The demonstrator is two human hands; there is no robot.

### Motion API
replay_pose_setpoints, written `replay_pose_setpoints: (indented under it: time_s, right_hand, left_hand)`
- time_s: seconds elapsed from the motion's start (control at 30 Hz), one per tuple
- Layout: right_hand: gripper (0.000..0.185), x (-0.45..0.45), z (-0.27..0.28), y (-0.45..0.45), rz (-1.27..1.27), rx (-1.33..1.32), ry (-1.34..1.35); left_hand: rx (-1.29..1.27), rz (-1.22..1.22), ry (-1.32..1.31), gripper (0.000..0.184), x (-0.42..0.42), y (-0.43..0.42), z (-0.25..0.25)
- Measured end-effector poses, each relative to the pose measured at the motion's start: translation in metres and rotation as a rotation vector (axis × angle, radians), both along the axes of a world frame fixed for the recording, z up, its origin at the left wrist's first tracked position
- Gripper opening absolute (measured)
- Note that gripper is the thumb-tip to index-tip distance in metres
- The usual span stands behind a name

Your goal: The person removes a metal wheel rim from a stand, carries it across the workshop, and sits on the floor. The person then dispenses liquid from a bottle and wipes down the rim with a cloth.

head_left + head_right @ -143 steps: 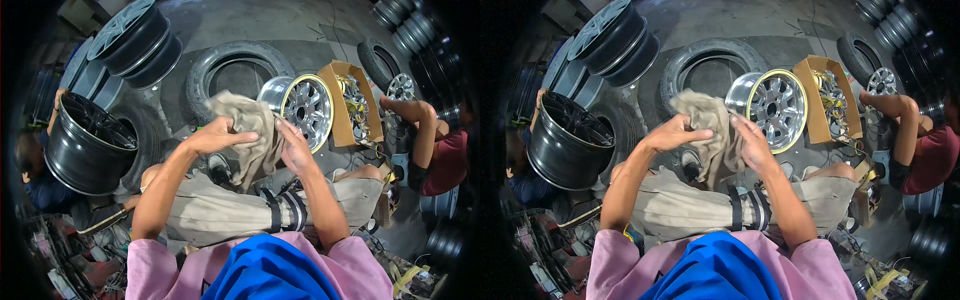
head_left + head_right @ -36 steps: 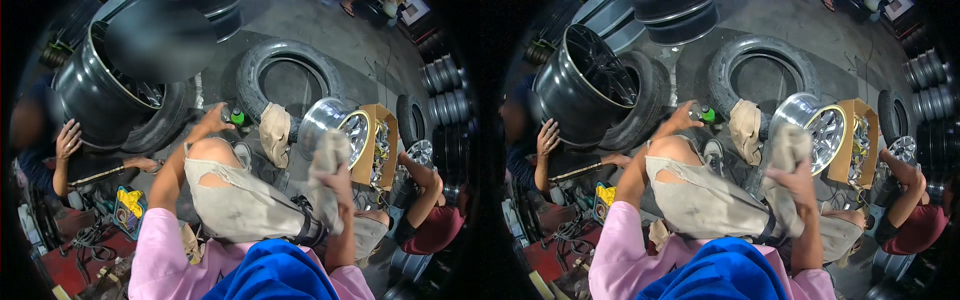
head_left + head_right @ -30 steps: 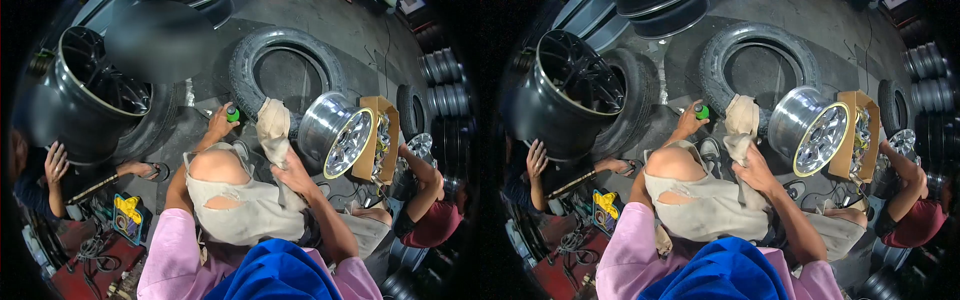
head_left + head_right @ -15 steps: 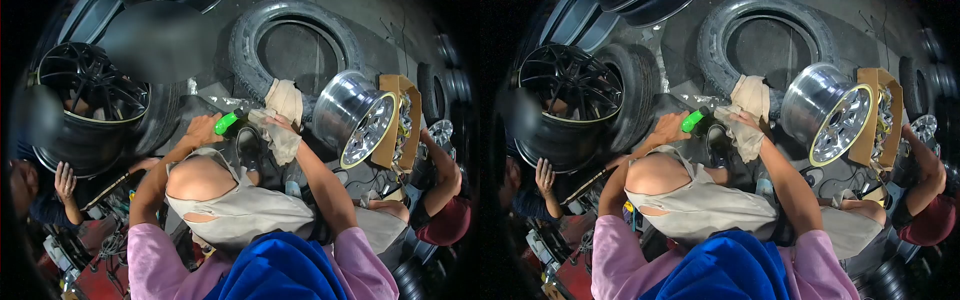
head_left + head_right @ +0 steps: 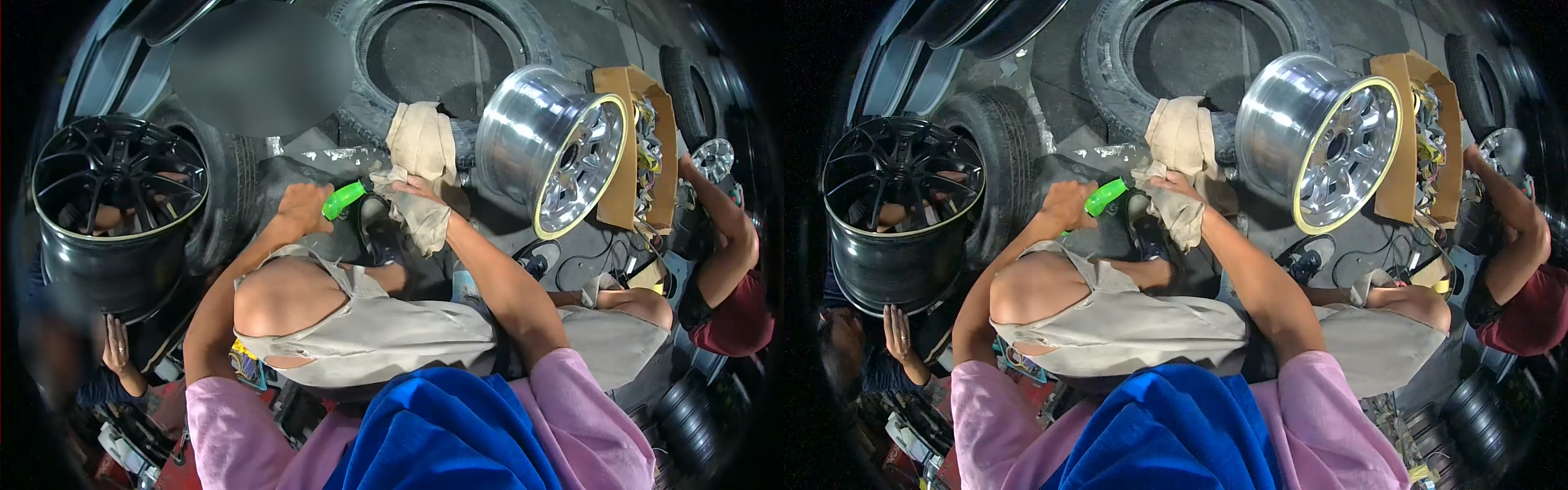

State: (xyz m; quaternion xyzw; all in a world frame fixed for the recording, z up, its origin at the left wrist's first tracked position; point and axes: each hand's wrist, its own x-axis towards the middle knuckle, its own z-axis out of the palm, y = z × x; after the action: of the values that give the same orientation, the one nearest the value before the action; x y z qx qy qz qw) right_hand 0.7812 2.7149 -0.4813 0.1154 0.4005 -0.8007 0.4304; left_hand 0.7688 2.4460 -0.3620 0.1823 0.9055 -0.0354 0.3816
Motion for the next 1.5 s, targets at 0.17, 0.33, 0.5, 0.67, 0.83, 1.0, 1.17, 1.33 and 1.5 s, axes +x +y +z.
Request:
replay_pose_setpoints:
  time_s: [0.17, 0.33, 0.5, 0.67, 0.83, 1.0, 1.17, 1.33, 1.5]
  right_hand:
    - [0.02, -0.001, -0.007, -0.002, -0.021, -0.015, -0.046]
    - [0.027, -0.001, -0.03, 0.005, 0.091, -0.104, -0.051]
    - [0.016, 0.003, -0.024, 0.0, -0.031, -0.05, -0.143]
    - [0.018, -0.012, 0.038, 0.004, -0.017, -0.065, -0.14]
    - [0.024, -0.013, 0.063, 0.001, -0.164, 0.013, 0.098]
    - [0.028, -0.005, 0.073, 0.041, 0.058, -0.201, -0.09]
    - [0.034, 0.035, 0.165, 0.089, 0.145, 0.219, 0.3]
    - [0.036, 0.038, 0.249, 0.176, 0.416, 1.188, 1.289]
    - [0.022, -0.049, 0.26, 0.242, 0.6, 1.567, 1.41]
  left_hand:
    - [-0.016, -0.085, 0.038, 0.068, -0.006, -0.002, 0.002]
    - [-0.028, -0.109, 0.065, 0.069, -0.007, -0.006, -0.002]
    - [-0.049, -0.073, 0.021, 0.071, -0.006, -0.002, 0.0]
    - [0.128, 0.104, 0.164, 0.069, 0.012, -0.013, -0.019]
    - [0.318, 0.424, 0.257, 0.069, 0.016, 0.0, -0.014]
    - [0.594, 0.921, 0.39, 0.054, 0.001, -0.008, -0.05]
    - [0.683, 0.998, 0.523, 0.066, -0.005, -0.016, -0.104]
    - [0.697, 0.999, 0.468, 0.077, 0.007, -0.015, -0.107]
    - [0.638, 1.009, 0.369, 0.102, 0.011, -0.037, -0.111]
